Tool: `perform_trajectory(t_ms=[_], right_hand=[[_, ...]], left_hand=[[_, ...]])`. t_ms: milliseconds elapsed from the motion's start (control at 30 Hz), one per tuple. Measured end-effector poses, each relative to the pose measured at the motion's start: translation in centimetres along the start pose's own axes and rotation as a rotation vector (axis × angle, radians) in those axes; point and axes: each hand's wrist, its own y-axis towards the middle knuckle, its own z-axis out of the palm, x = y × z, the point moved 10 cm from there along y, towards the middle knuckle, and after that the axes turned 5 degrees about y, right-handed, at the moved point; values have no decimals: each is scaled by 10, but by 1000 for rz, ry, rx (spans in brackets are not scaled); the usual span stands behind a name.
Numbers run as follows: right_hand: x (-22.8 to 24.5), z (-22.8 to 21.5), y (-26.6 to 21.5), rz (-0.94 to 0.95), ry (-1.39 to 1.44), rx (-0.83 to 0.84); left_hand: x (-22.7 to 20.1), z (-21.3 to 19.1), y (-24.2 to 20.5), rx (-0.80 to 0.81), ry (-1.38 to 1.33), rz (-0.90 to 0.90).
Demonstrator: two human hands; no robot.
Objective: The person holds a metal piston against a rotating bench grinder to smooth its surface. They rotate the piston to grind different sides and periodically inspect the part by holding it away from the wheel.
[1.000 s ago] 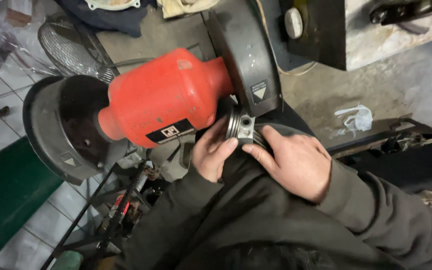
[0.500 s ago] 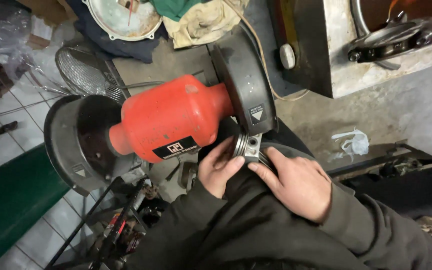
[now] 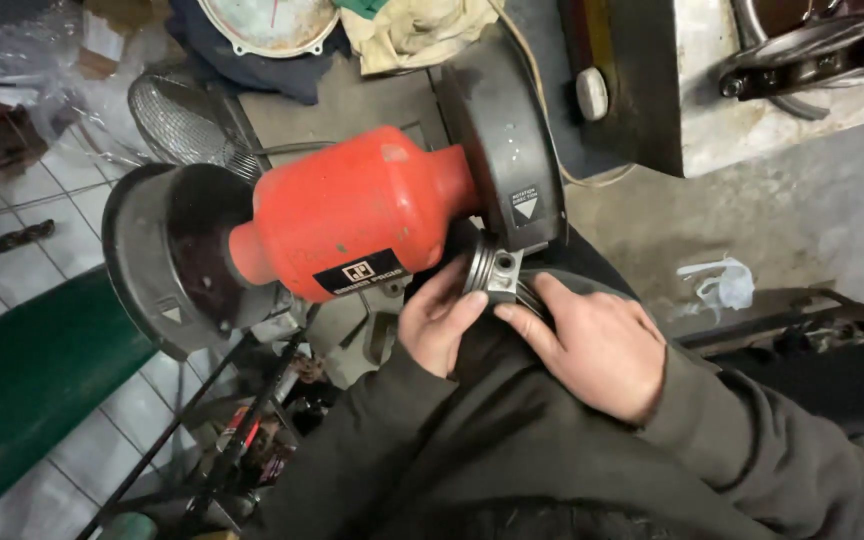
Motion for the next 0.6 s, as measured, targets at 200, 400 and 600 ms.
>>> perform_trajectory(t_ms=[200, 400, 600], right_hand=[[0, 1, 4, -16, 17, 5], [7, 0, 5, -82, 34, 28], [10, 0, 4, -109, -3, 11]], left_hand=[[1, -3, 1, -16, -10, 10], [-13, 6, -4, 38, 47, 65], [-12, 11, -6, 91, 7, 30]])
